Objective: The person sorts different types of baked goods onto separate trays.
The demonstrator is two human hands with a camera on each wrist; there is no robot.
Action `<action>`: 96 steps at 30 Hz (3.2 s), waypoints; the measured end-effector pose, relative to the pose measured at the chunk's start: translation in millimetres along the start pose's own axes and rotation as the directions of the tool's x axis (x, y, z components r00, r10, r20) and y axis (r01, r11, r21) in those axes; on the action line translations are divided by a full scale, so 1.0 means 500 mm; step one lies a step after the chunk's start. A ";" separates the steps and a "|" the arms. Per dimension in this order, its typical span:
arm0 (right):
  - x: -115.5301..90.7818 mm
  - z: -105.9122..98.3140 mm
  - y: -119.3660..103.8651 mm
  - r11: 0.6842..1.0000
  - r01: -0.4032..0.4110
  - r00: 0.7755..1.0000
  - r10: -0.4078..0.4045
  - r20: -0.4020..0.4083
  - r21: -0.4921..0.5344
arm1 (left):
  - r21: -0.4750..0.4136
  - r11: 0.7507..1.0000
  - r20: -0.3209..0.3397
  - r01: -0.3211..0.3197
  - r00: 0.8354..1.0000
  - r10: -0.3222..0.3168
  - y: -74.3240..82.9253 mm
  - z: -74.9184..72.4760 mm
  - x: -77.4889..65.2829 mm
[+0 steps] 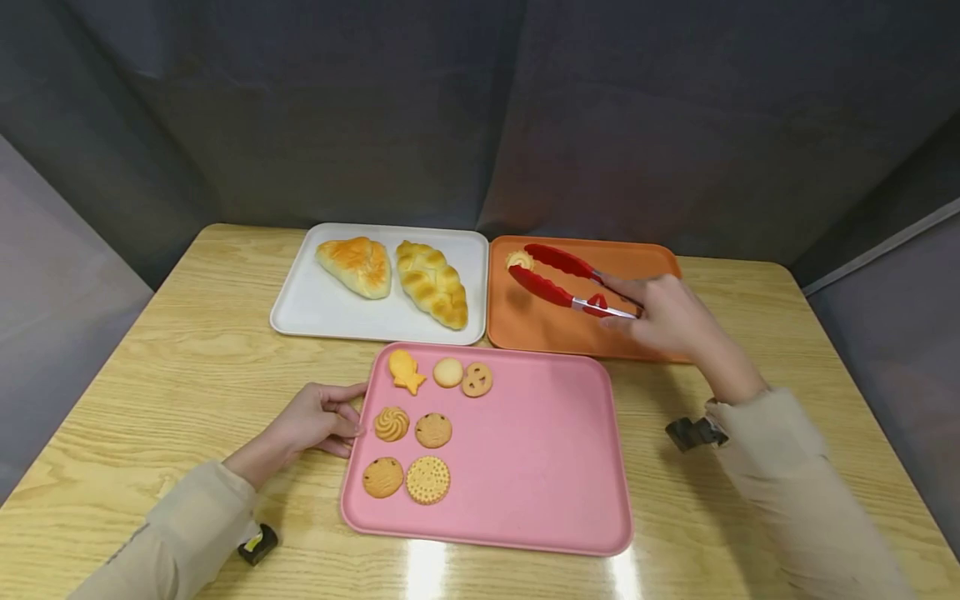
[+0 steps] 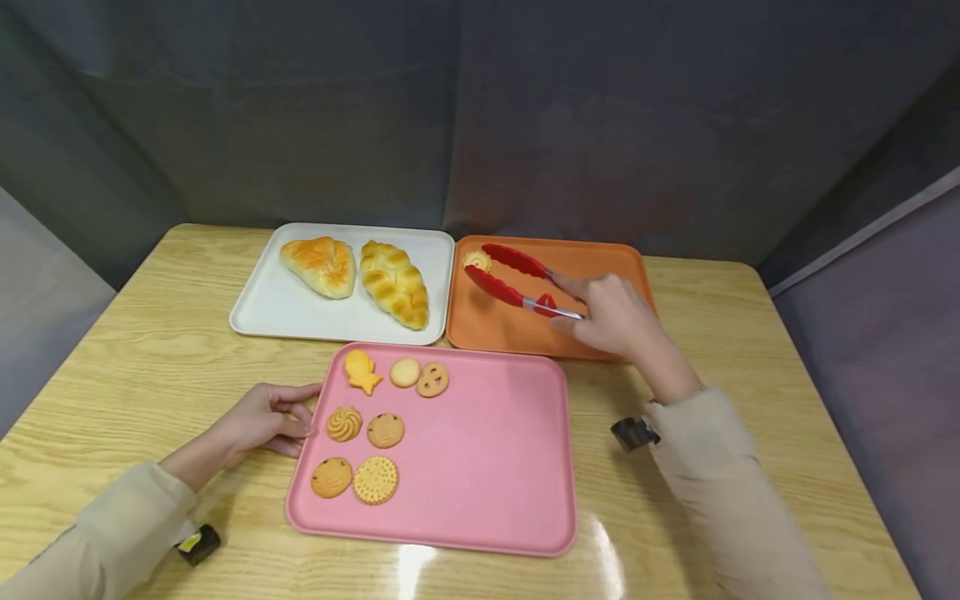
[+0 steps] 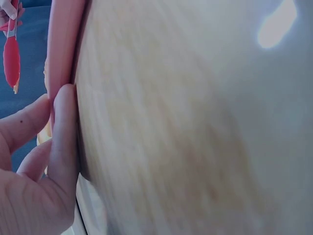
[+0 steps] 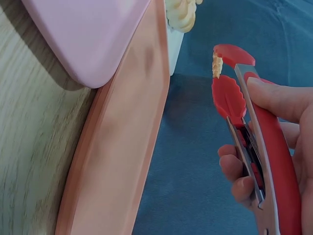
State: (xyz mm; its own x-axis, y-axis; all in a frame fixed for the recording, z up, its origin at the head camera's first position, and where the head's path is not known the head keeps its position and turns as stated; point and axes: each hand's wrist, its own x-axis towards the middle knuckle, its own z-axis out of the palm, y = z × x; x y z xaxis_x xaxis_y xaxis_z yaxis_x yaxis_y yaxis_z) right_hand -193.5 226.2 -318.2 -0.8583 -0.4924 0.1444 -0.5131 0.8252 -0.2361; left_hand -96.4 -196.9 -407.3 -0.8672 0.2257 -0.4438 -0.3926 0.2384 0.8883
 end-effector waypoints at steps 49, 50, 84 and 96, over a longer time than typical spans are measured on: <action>0.115 0.077 0.050 0.976 -0.215 0.962 0.218 0.165 -0.039 | -0.017 1.000 0.000 0.004 1.000 -0.004 -0.002 0.003 0.001; 0.115 0.076 0.050 0.974 -0.222 0.960 0.225 0.167 -0.036 | -0.017 1.000 0.000 0.005 1.000 -0.005 -0.002 0.003 0.001; 0.004 0.014 -0.014 0.999 0.025 0.999 -0.024 -0.035 0.021 | 0.011 1.000 -0.020 0.015 1.000 -0.015 0.000 -0.001 0.000; -0.050 0.002 -0.062 0.986 0.167 0.977 -0.162 -0.136 0.028 | 0.007 1.000 -0.019 0.017 1.000 -0.017 -0.002 0.000 0.003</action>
State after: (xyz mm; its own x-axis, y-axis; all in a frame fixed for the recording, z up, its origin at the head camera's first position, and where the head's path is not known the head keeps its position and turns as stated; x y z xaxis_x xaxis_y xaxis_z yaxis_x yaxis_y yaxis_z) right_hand -156.2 212.7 -315.4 -0.7556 -0.5773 0.3096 -0.6491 0.7233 -0.2355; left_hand -97.1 -196.7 -409.0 -0.8660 0.2035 -0.4567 -0.4055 0.2485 0.8797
